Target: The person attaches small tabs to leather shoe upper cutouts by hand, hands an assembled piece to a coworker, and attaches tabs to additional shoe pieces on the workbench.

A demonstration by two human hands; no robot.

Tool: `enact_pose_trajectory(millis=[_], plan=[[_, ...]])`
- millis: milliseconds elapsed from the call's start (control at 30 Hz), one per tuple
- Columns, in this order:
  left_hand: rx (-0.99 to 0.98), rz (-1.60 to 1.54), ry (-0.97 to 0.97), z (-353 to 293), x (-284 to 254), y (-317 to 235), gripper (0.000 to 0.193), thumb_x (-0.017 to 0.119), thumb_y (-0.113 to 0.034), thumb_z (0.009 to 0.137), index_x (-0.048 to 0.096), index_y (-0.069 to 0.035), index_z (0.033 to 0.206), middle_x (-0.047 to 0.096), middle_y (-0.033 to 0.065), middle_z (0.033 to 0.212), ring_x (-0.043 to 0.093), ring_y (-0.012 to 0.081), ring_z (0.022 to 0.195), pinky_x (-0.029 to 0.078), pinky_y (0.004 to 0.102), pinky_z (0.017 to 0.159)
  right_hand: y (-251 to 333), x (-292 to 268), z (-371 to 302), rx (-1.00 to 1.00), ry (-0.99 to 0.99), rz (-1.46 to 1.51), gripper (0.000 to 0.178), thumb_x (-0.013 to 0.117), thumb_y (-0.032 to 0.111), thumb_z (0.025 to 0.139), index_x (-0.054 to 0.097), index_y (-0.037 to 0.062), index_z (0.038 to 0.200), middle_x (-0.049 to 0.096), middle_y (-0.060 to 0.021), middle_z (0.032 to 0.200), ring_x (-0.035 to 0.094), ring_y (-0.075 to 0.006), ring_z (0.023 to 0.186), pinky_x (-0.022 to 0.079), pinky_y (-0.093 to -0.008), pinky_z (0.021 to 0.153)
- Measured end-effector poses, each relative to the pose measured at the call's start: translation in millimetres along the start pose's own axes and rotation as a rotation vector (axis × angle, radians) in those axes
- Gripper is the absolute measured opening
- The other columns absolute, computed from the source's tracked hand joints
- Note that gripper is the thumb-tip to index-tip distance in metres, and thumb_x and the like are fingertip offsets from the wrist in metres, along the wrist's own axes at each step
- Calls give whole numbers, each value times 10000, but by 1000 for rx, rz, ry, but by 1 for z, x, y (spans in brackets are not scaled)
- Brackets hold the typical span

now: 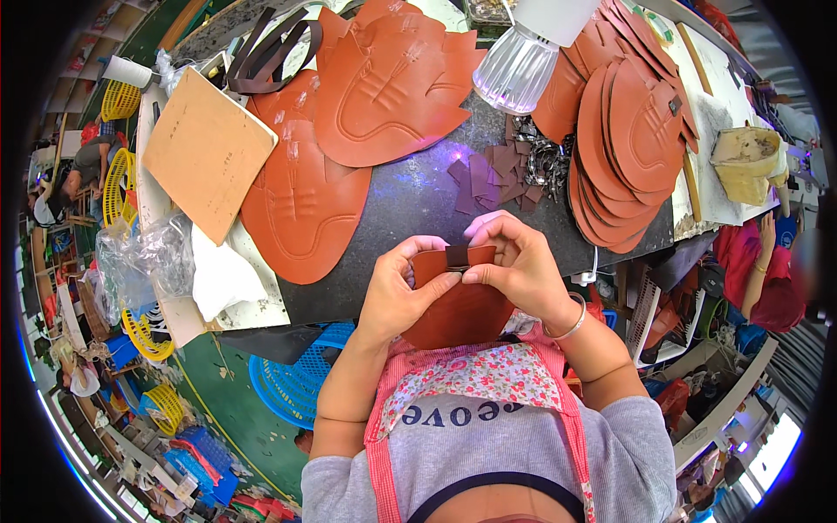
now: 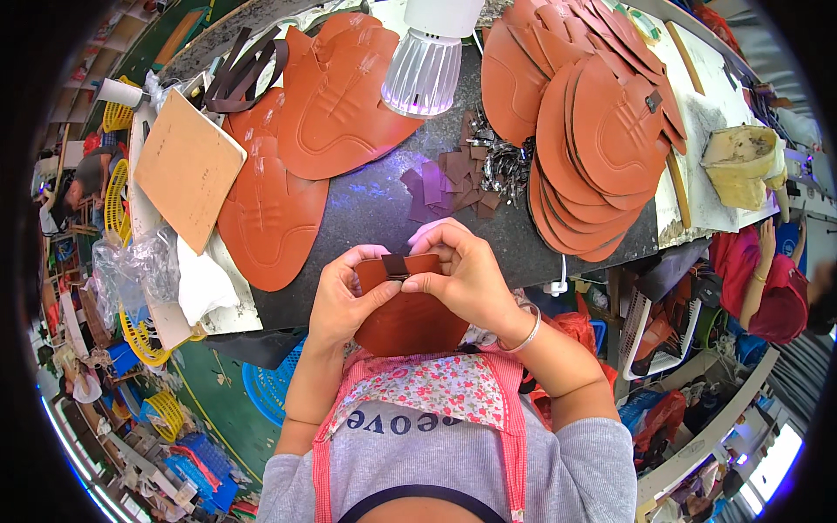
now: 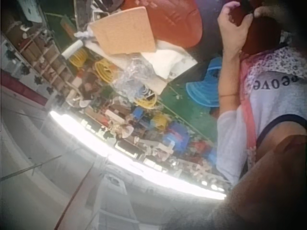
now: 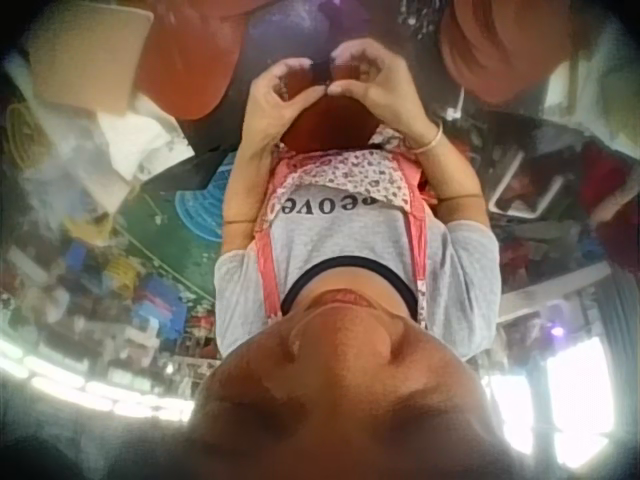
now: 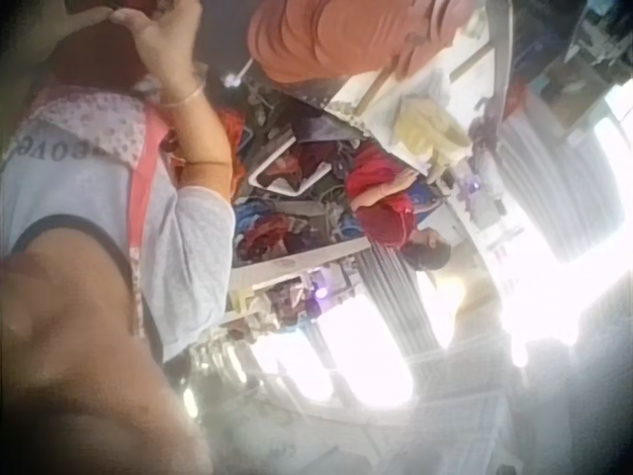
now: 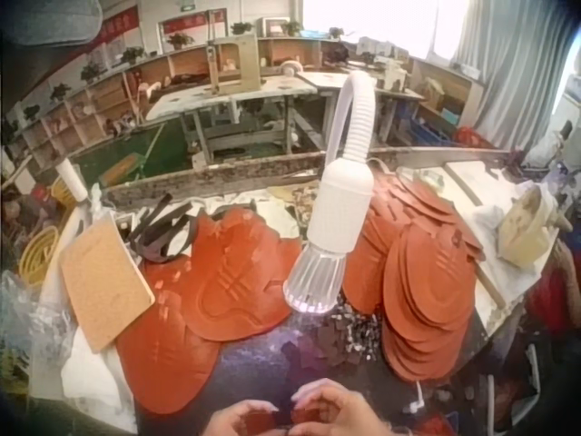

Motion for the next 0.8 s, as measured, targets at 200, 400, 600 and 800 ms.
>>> enact_pose_trajectory(millis=[200,400,600,800], plan=[[-12,82,39,5,7,-4,240,693,-2,766,619,20,993,623,44,903,575,80,808,467,221,693,7,-6,-9,-39,-60,-360,222,690,-87,727,568,-22,902,601,-71,935,590,-115,848,505,-253,754],[320,458,219,12,29,-40,208,674,-58,772,604,49,937,614,128,843,601,198,751,466,294,677,33,-9,-21,-147,-95,-680,210,707,-34,706,580,-7,872,616,-65,753,610,-117,714,482,-249,612],[654,849,-137,26,14,-95,316,672,-114,769,537,-47,1046,521,153,1144,406,355,1210,313,443,1014,89,-73,-20,-234,-306,-375,241,633,-76,737,527,41,919,592,-12,836,597,-121,848,478,-275,761],[635,1404,-413,77,-31,-94,428,633,-22,713,515,-13,1124,502,172,1197,440,355,1170,369,423,983,186,-260,4,-210,-773,-614,396,679,104,804,493,-23,1130,646,-58,953,562,-76,685,386,-206,491]])
Point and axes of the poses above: each hand's wrist, its own z-axis towards the middle knuckle, its own x-axis out of the palm, y = z × x, the point moved 8 cm from there along z, towards the middle knuckle
